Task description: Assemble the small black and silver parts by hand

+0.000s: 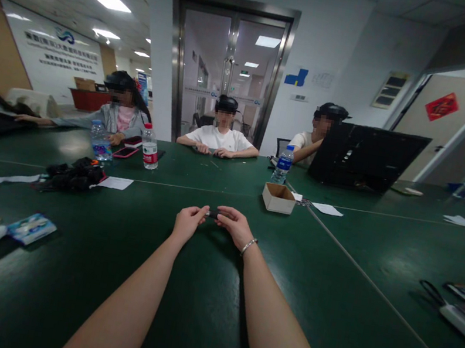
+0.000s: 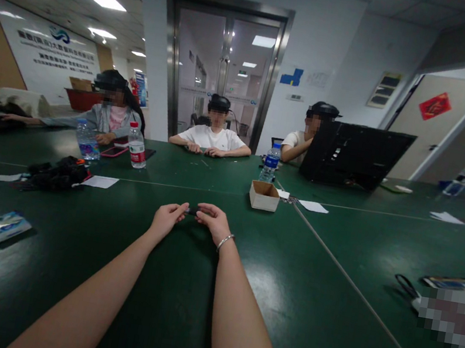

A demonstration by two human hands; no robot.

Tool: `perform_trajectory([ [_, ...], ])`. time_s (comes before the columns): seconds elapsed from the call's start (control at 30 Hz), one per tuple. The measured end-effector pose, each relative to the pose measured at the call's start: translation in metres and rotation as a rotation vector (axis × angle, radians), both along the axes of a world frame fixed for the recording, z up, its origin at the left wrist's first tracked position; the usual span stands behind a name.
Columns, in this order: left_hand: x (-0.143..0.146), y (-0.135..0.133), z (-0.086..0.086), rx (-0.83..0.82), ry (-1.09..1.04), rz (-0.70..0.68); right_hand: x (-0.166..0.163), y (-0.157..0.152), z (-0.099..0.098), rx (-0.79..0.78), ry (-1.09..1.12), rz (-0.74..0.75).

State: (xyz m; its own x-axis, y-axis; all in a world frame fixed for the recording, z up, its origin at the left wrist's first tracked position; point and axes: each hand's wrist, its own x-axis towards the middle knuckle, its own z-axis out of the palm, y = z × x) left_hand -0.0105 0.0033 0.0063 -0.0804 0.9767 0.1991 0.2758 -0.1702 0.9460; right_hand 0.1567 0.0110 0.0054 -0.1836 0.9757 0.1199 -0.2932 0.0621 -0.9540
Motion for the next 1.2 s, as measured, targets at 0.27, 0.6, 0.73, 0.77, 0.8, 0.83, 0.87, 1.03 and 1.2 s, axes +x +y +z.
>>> perform_trajectory([
  [0.27,0.002,-0.008,0.009,-0.030,0.072,0.070,0.001,0.000,-0.001,0.057,-0.037,0.001],
  [0.6,0.006,-0.007,0.007,-0.046,-0.029,-0.086,0.000,0.000,-0.001,0.072,-0.070,-0.002],
  [0.73,0.007,-0.005,0.004,-0.009,-0.024,-0.176,-0.003,0.000,-0.003,0.069,-0.129,0.008],
  [0.77,0.007,-0.005,0.004,-0.001,-0.014,-0.174,-0.003,0.000,0.001,0.073,-0.153,-0.002],
  [0.8,0.007,-0.006,0.005,0.003,-0.013,-0.167,-0.003,0.001,0.007,0.086,-0.175,-0.030],
  [0.83,0.006,-0.006,0.006,-0.001,-0.020,-0.158,-0.002,0.000,0.017,0.110,-0.189,-0.075],
  [0.87,0.006,-0.007,0.007,-0.010,-0.033,-0.149,0.001,-0.001,0.031,0.152,-0.188,-0.144],
  [1.03,0.006,-0.010,0.011,-0.064,-0.073,-0.152,0.021,-0.024,0.124,0.542,-0.061,-0.358],
  [1.2,0.006,-0.009,0.008,-0.055,-0.062,-0.160,0.022,-0.032,0.133,0.529,-0.118,-0.312],
])
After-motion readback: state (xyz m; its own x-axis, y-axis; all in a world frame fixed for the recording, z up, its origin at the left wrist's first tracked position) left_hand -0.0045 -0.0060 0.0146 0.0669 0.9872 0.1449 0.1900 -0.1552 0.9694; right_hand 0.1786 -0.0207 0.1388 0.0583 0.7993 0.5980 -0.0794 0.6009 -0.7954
